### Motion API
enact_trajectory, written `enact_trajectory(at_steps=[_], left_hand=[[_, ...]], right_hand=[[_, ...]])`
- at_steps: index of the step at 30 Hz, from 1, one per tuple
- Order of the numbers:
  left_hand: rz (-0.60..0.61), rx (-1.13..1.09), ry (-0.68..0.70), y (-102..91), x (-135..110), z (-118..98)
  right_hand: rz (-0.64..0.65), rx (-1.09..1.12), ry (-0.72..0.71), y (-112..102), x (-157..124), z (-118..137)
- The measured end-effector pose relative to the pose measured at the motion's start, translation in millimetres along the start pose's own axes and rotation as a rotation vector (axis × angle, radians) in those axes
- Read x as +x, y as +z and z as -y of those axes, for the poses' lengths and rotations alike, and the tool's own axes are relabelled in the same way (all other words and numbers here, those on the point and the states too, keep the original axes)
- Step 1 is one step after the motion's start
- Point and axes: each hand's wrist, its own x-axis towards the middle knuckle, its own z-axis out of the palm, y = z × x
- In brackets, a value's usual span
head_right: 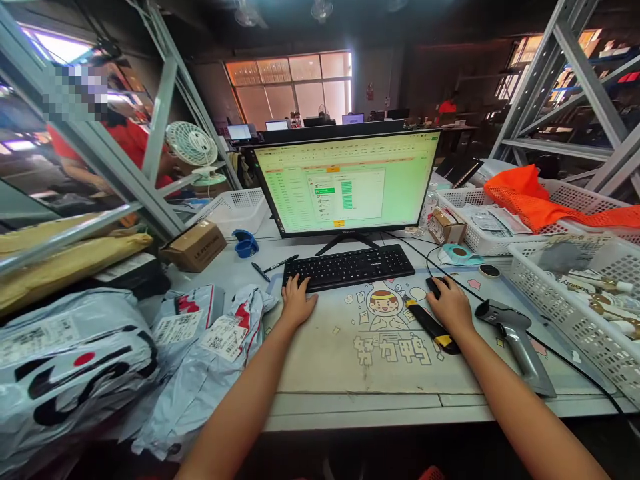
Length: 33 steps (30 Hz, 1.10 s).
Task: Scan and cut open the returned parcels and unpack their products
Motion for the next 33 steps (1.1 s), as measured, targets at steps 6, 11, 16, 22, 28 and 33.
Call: enact_trajectory(at_steps=[6,11,16,22,28,33], left_hand=[[-0.012,-0.035,0.007,-0.3,1.2,-0.4],[-0.133,-0.151,0.188,-37.5,-13.7,-33.6],[-0.393,-0.365,0.535,-126.8,-115.3,-48.4],[-0.844,-0.129,-0.223,-128.1,-219.5,73.9],[-0.514,-0.261,-0.683,-99.4,-243.6,129.9],[-0.192,-0.097,-0.564,-122.6,-278.4,98.2]], right_hand=[[-0.008,-0.021,-0.020,2.3,-0.2,-2.6],[-0.011,-0.013,-0.009,2.8,-0.2,-4.7],[-0.001,0.020,0.032,4.7,0.6,-11.1],[-0.167,0.128,0.049,1.2,-5.2,-12.1],[-0.282,0.211,0.051,-36.0,1.2,-4.5],[-0.075,0.338,0.091,-115.8,-28.5,16.6]])
